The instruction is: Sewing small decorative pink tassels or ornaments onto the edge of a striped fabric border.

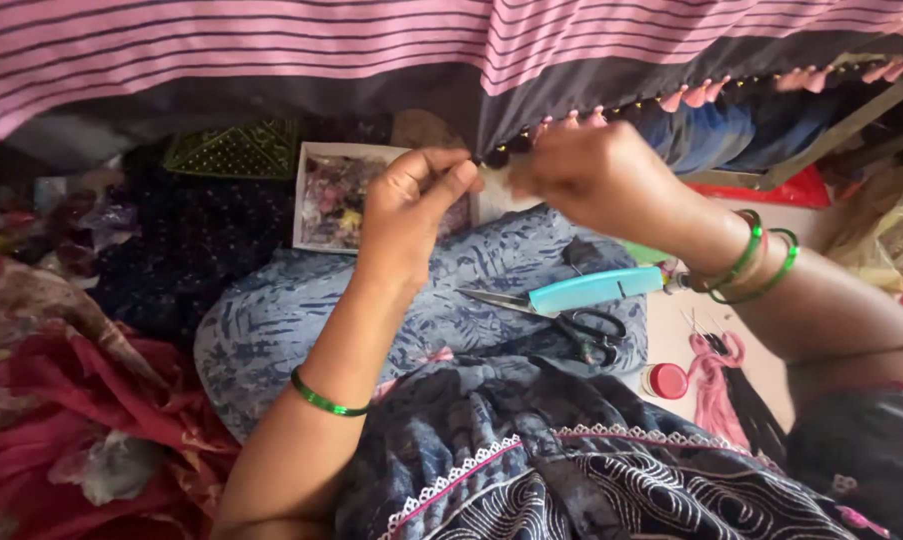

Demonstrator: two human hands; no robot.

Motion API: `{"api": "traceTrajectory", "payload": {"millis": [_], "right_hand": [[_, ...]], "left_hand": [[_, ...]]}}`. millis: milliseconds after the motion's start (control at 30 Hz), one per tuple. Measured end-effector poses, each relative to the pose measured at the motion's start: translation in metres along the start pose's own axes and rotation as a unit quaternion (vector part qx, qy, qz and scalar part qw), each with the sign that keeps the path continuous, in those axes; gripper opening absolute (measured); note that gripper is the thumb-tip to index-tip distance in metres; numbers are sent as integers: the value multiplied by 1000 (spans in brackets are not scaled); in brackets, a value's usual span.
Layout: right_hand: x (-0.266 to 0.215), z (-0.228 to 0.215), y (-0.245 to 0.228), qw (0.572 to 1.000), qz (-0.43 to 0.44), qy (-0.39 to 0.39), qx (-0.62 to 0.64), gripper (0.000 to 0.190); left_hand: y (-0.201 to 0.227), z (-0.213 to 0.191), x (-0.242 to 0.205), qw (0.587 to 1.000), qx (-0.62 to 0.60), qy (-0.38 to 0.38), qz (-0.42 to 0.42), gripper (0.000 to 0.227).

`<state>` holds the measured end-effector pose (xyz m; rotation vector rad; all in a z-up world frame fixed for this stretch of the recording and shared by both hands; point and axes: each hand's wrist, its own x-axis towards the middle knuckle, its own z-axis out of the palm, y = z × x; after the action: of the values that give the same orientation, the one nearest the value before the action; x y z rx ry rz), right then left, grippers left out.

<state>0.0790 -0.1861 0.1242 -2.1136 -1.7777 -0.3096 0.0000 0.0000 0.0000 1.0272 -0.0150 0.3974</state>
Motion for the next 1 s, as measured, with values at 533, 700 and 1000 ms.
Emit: {"api": "traceTrajectory", "payload": {"millis": [533, 700, 1000], "right_hand": [[81, 0, 1, 971, -208, 39, -112, 18], [80, 5, 0, 983, -76, -25, -165, 8], [38, -4, -25, 985, 126, 48, 110, 16]], "left_hand": [[34, -4, -4, 912, 352, 47, 203, 2], [60, 27, -22, 637, 662, 99, 382, 16], [-13, -5, 3, 999, 13, -13, -26, 13]]}}
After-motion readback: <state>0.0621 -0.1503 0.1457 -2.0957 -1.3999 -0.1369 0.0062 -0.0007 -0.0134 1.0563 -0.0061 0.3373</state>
